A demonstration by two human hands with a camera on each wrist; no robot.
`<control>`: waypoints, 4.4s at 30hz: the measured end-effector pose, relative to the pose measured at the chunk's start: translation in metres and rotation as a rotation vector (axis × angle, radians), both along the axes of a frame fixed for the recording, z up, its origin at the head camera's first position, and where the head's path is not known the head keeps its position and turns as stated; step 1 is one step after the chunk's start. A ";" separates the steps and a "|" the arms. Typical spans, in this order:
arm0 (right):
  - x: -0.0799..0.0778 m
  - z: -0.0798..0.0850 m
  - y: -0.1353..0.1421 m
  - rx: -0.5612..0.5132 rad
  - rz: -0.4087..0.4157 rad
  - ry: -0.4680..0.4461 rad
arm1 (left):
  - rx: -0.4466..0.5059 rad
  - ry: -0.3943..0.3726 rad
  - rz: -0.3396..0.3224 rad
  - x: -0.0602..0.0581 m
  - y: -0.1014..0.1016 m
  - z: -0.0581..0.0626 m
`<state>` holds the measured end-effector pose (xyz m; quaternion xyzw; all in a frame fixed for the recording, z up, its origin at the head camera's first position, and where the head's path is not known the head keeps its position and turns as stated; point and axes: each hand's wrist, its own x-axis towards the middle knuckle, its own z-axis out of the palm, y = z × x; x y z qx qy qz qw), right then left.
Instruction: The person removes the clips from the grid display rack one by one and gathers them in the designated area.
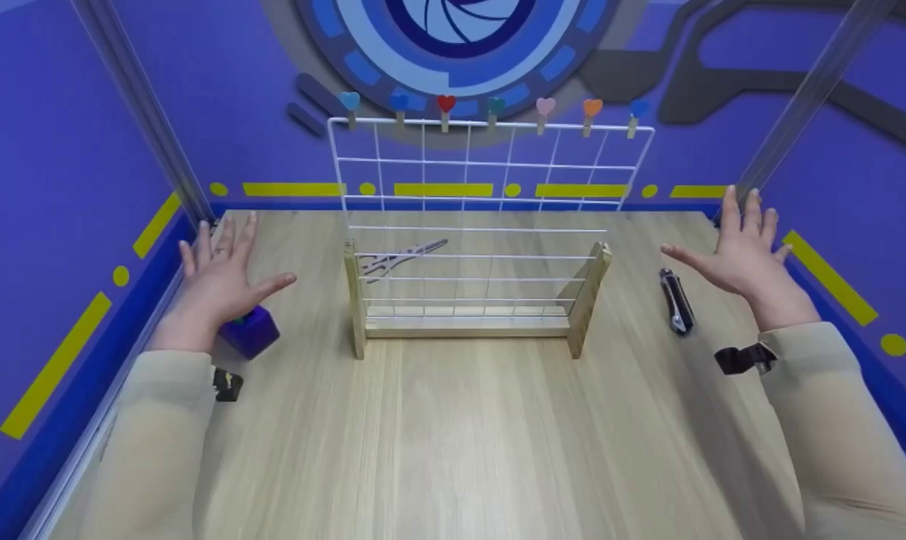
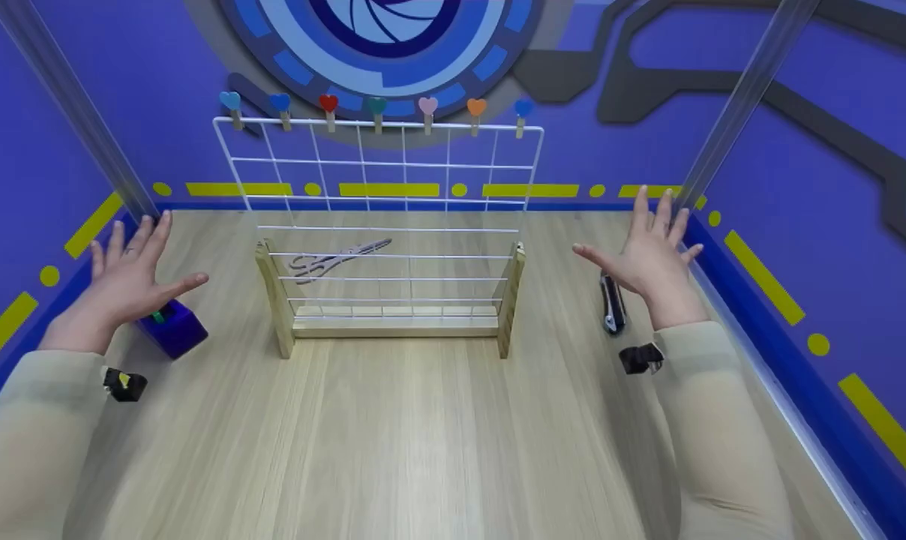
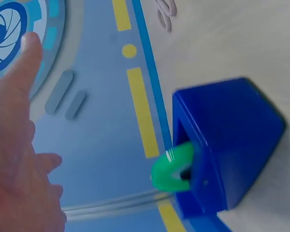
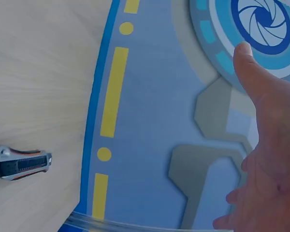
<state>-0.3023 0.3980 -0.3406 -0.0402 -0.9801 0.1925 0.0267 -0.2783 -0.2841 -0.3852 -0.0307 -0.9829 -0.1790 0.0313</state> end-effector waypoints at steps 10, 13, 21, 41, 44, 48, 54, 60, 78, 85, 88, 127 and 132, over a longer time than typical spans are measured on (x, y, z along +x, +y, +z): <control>-0.003 0.032 -0.015 -0.240 0.145 0.031 | 0.351 -0.010 -0.112 -0.013 0.028 -0.001; -0.001 0.043 -0.024 -0.373 0.170 0.069 | 0.487 0.024 -0.154 -0.017 0.039 -0.006; 0.004 0.070 -0.056 -0.794 0.218 0.191 | 0.911 0.020 -0.190 -0.023 0.070 -0.023; -0.026 0.112 -0.115 -1.399 0.413 0.261 | 1.259 -0.017 -0.194 -0.036 0.088 -0.063; -0.027 0.113 -0.116 -1.392 0.415 0.260 | 1.264 -0.005 -0.186 -0.036 0.089 -0.065; -0.029 0.114 -0.117 -1.384 0.410 0.272 | 1.277 0.004 -0.171 -0.037 0.089 -0.065; -0.031 0.114 -0.119 -1.370 0.400 0.289 | 1.262 -0.004 -0.149 -0.037 0.088 -0.066; -0.032 0.113 -0.119 -1.374 0.430 0.336 | 1.220 -0.017 -0.143 -0.037 0.088 -0.064; -0.026 0.122 -0.117 -1.519 0.466 0.577 | 1.197 -0.024 -0.136 -0.037 0.088 -0.062; -0.001 0.126 -0.110 -1.503 0.481 0.642 | 1.169 -0.018 -0.128 -0.037 0.088 -0.064; 0.013 0.121 -0.109 -1.505 0.481 0.635 | 1.159 -0.022 -0.131 -0.037 0.088 -0.065; 0.061 -0.144 -0.205 -0.953 0.363 -0.125 | 1.229 -0.028 -0.116 -0.037 0.090 -0.066; 0.060 -0.163 -0.210 -0.892 0.346 -0.156 | 1.242 -0.007 -0.120 -0.036 0.090 -0.068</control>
